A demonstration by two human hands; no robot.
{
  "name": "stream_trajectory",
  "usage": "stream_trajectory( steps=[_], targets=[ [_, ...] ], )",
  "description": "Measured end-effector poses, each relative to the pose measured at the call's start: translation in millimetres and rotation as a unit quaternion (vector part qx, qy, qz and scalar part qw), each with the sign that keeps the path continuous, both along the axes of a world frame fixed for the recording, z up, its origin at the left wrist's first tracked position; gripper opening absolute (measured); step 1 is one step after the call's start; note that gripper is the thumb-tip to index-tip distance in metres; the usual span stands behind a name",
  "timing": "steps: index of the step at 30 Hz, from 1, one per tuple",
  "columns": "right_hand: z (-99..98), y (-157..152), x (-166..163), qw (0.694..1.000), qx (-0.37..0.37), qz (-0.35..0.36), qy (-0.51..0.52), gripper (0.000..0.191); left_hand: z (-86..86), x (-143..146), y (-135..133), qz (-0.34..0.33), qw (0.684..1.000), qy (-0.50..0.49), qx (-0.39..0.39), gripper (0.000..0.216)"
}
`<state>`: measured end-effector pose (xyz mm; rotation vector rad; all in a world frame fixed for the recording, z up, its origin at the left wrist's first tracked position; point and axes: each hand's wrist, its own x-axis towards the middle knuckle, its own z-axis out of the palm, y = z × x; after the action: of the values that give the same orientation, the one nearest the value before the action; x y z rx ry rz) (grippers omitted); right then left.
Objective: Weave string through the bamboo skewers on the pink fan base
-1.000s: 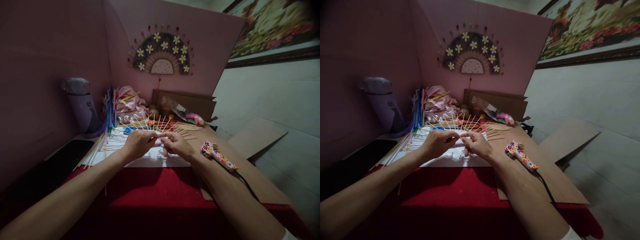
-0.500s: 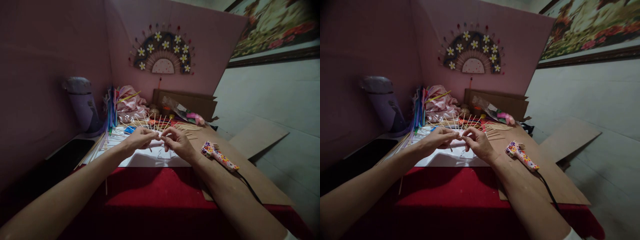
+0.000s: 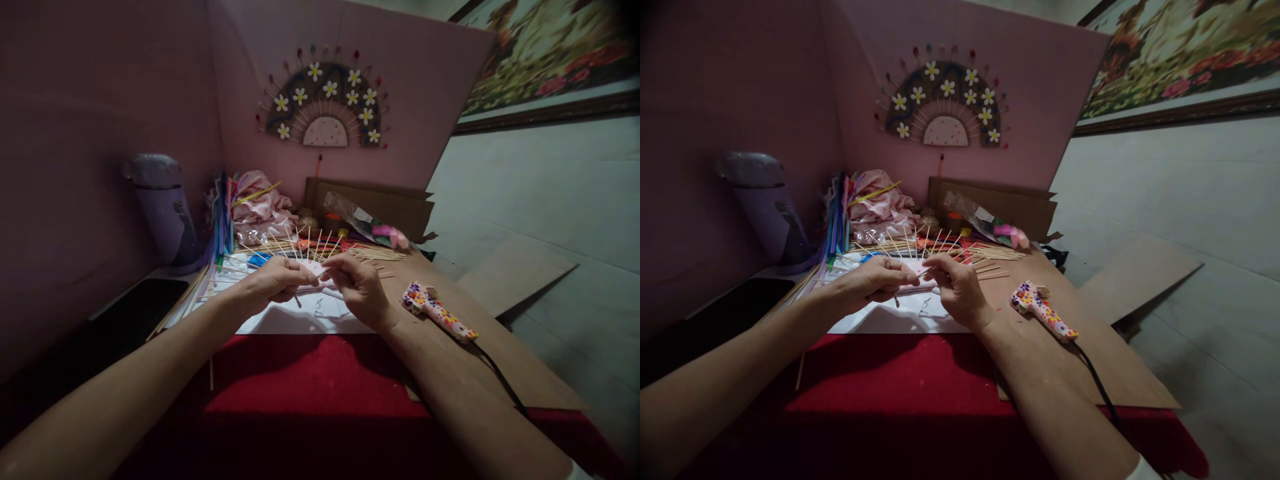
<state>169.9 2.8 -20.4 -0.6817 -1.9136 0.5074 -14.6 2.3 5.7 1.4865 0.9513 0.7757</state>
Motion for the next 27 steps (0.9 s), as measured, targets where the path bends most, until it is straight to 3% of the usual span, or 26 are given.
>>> stream_trajectory(
  steps=[2, 5, 8, 11, 14, 17, 22, 27],
  targets=[
    [0.7, 1.0, -1.7, 0.998, -0.044, 0.0, 0.046, 0.026, -0.9, 1.8, 0.3, 0.023, 0.998, 0.021, 0.048, 0.016],
    [3.4, 4.4, -3.2, 0.979, -0.147, 0.017, 0.137, 0.036, -5.0, 4.1, -0.6, 0.078, 0.96, 0.076, 0.258, 0.018],
    [7.2, 8.4, -1.1, 0.938, -0.263, 0.057, 0.22, 0.04, -9.7, 4.2, -2.8, 0.102, 0.843, 0.165, 0.502, 0.019],
    [8.8, 11.1, 3.8, 0.905, -0.337, 0.083, 0.247, 0.038, -11.2, 1.7, -4.6, 0.08, 0.733, 0.23, 0.635, 0.021],
    [7.9, 11.7, 7.7, 0.895, -0.382, 0.115, 0.2, 0.035, -9.4, -1.4, -4.8, 0.093, 0.659, 0.264, 0.698, 0.021],
    [7.0, 9.6, 8.4, 0.898, -0.397, 0.155, 0.111, 0.041, -7.1, -4.3, -3.5, 0.115, 0.619, 0.289, 0.721, 0.022],
    [6.5, 6.1, 7.0, 0.893, -0.401, 0.193, 0.068, 0.031, -5.0, -8.6, -0.9, 0.122, 0.581, 0.328, 0.735, 0.023],
    [5.7, 7.0, 7.4, 0.896, -0.383, 0.217, 0.06, 0.024, -5.5, -9.6, -1.5, 0.114, 0.563, 0.335, 0.747, 0.023]
  ],
)
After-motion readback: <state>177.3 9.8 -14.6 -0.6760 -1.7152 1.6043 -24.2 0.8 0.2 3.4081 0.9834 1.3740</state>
